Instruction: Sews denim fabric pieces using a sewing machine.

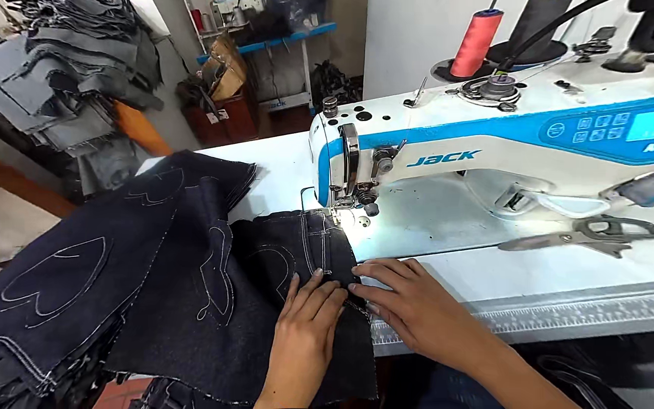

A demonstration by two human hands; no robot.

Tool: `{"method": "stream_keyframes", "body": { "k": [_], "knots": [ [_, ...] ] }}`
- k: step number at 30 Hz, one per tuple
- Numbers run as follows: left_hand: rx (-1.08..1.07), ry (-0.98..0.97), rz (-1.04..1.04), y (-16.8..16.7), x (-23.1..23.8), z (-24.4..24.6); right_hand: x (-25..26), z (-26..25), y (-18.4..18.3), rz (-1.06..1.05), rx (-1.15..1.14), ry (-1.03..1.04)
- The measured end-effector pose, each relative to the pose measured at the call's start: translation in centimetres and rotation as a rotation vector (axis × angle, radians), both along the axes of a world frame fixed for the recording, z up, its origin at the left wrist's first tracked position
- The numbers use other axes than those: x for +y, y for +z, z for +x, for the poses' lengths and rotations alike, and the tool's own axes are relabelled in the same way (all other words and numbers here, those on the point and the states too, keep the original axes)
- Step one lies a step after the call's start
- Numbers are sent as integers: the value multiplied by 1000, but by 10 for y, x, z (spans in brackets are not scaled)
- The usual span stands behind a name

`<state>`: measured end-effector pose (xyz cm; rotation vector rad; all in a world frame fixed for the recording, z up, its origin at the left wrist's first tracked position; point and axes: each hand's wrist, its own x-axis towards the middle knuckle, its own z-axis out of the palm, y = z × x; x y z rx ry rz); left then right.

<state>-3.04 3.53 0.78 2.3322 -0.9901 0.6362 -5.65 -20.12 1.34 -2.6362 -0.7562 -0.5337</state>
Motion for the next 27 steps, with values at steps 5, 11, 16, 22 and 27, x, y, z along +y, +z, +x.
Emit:
{"method": "stream_keyframes", "body": {
  "k": [5,11,16,22,27],
  "knots": [
    [122,-170,19,24,23,18,-15,6,4,-89,-41,148],
    [158,-202,144,38,19,49,-14,2,3,-70,-97,194],
    [209,-277,174,38,26,53,-14,-3,3,-87,-137,209],
    [243,-368,77,36,36,56,-13,0,4,-77,-138,236],
    [182,-197,142,35,19,52,-14,-1,5,-91,-142,230]
  ]
}}
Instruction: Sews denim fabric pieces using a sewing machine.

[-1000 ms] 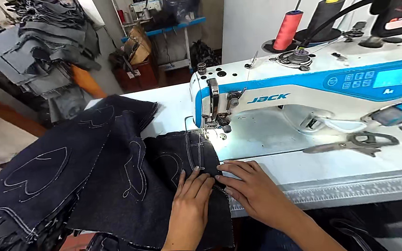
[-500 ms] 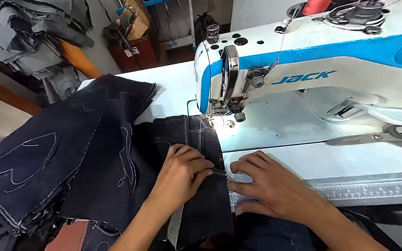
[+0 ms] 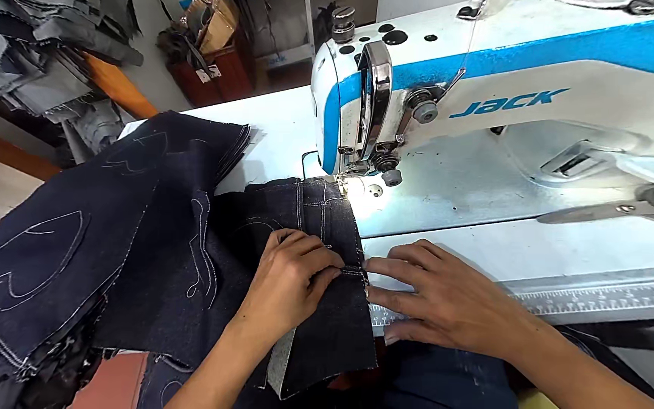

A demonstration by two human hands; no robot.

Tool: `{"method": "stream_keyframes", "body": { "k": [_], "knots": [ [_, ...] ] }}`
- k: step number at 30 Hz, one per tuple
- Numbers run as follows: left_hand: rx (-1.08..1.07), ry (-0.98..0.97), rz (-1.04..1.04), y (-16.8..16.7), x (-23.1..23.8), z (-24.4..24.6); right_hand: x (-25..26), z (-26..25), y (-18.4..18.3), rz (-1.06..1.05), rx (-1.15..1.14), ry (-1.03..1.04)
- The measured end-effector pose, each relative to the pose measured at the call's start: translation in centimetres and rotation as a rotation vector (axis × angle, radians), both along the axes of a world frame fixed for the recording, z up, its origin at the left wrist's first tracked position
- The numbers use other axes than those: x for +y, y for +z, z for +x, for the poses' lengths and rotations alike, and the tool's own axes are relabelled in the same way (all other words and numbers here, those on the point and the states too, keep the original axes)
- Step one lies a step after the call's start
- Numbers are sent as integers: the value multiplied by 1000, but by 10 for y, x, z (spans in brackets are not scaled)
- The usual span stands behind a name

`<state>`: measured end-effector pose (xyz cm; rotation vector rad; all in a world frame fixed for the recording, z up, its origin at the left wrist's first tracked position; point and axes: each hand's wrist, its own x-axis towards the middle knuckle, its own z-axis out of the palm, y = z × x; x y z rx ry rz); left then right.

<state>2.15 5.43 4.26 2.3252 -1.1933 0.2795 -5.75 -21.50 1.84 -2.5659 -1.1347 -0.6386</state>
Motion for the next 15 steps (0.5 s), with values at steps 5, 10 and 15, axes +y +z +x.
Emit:
{"method": "stream_keyframes", "body": {
  "k": [5,10,15],
  "knots": [
    [-192,5,131,6,0,-19,-2,0,-3,1,24,30],
    [-153,72,133,-18,3,-29,-6,7,0,3,76,-21],
    [-119,10,154,-13,-4,10,-15,42,13,-73,116,-29]
  ]
}}
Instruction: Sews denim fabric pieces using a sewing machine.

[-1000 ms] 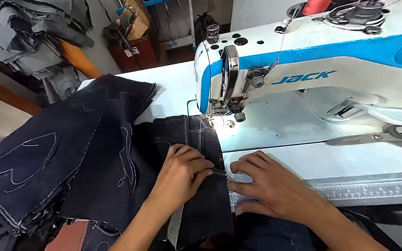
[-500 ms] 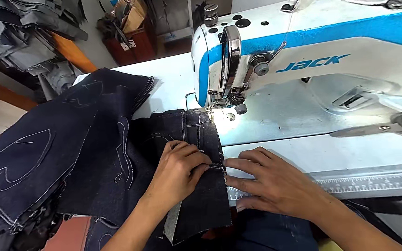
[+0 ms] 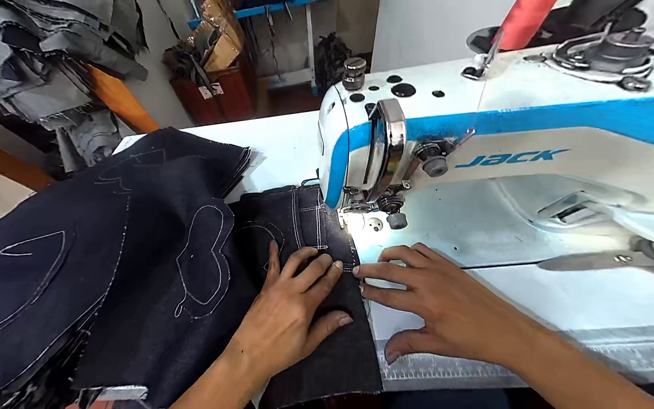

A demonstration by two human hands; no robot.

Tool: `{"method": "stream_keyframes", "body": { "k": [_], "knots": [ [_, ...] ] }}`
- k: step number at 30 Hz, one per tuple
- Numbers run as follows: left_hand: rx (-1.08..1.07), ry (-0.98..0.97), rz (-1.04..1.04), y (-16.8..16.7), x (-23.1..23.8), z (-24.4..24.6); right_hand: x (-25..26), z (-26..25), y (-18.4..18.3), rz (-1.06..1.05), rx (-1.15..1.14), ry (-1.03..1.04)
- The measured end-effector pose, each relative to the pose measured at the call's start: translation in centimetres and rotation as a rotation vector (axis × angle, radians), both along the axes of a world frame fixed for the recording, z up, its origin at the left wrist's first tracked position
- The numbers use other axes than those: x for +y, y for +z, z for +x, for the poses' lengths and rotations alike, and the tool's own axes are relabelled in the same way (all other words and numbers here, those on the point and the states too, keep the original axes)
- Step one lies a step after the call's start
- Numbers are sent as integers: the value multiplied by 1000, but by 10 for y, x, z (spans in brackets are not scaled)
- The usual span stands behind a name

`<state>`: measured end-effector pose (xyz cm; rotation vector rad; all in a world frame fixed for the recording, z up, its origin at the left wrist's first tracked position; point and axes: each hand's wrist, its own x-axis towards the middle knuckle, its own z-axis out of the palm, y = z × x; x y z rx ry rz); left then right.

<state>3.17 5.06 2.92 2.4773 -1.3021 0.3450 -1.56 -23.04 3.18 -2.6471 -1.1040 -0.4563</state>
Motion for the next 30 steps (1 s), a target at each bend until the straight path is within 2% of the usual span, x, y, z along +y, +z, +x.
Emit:
{"method": "stream_keyframes", "body": {
  "k": [9,16,19,22,24,27,30],
  "knots": [
    [-2,-45,115,11,-17,59,-12,51,-8,90,-32,-60],
    [47,-24,153,20,-29,100,-9,42,-9,156,-242,-173],
    [35,2,163,23,-35,110,-9,40,-9,161,-257,-199],
    [-133,118,213,32,-33,94,-10,37,-13,213,-260,-210],
    [-262,293,206,56,-14,82,-6,28,-15,325,-211,-207],
    [-181,550,246,85,47,85,22,-9,-14,481,-113,-87],
    [-56,507,146,58,111,66,63,-20,3,511,-85,27]
  ]
}}
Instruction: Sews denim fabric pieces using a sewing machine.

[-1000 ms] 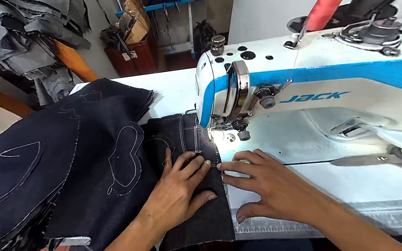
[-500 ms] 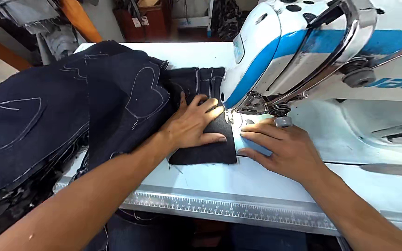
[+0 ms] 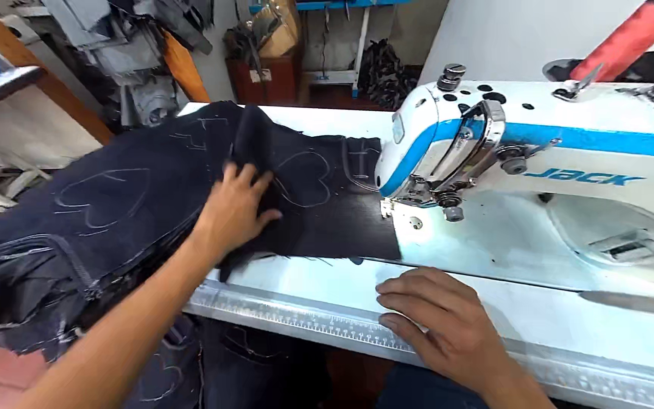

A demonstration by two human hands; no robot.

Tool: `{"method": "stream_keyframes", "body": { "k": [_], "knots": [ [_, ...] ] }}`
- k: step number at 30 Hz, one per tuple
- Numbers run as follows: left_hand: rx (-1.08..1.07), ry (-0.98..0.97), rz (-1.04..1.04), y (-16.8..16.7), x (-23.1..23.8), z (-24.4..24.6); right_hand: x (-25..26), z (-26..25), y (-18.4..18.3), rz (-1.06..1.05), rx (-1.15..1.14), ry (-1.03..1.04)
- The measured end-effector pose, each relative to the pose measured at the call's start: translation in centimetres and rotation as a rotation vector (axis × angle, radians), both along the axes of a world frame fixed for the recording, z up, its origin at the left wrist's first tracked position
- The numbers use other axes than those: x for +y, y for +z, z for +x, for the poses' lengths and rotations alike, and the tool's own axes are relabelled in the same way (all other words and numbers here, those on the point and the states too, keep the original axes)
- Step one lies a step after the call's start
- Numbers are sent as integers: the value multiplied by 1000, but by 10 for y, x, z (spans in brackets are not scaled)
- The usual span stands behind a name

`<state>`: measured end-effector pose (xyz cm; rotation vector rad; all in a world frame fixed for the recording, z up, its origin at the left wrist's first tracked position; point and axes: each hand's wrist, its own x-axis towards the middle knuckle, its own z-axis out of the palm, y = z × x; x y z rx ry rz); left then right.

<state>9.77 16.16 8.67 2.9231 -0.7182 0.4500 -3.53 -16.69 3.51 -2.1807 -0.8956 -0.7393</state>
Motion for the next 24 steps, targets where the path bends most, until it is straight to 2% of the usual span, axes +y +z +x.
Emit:
{"method": "stream_keyframes", "body": {
  "k": [2,4,6,7,9,11,13,14,16,18,20,22,24],
  "knots": [
    [19,-50,-137,-37,25,-47,28,11,13,-24,60,-48],
    [-55,-3,-173,-53,37,-115,51,28,13,-172,104,-191],
    [-68,107,-103,-39,47,-190,71,34,2,-343,174,-262],
    [-24,186,-74,-24,52,-228,84,28,-7,-377,216,-232],
    [39,366,-54,6,63,-289,121,0,-19,-334,170,-150],
    [41,522,-42,30,71,-331,167,-37,-34,-218,0,-49],
    [10,586,-22,28,78,-346,199,-61,-58,-124,-18,142],
    [10,581,-29,12,83,-347,206,-66,-69,-116,59,205],
    [63,534,-116,-51,100,-344,199,-63,-88,-197,239,158],
    [129,487,-252,-128,121,-338,178,-49,-115,-364,447,-30],
    [139,445,-319,-172,138,-323,154,-34,-135,-419,867,-112],
    [229,428,-318,-169,147,-302,142,-28,-136,-232,1201,-130],
    [417,462,-296,-139,152,-290,149,-37,-131,-37,1303,-115]
  ]
}}
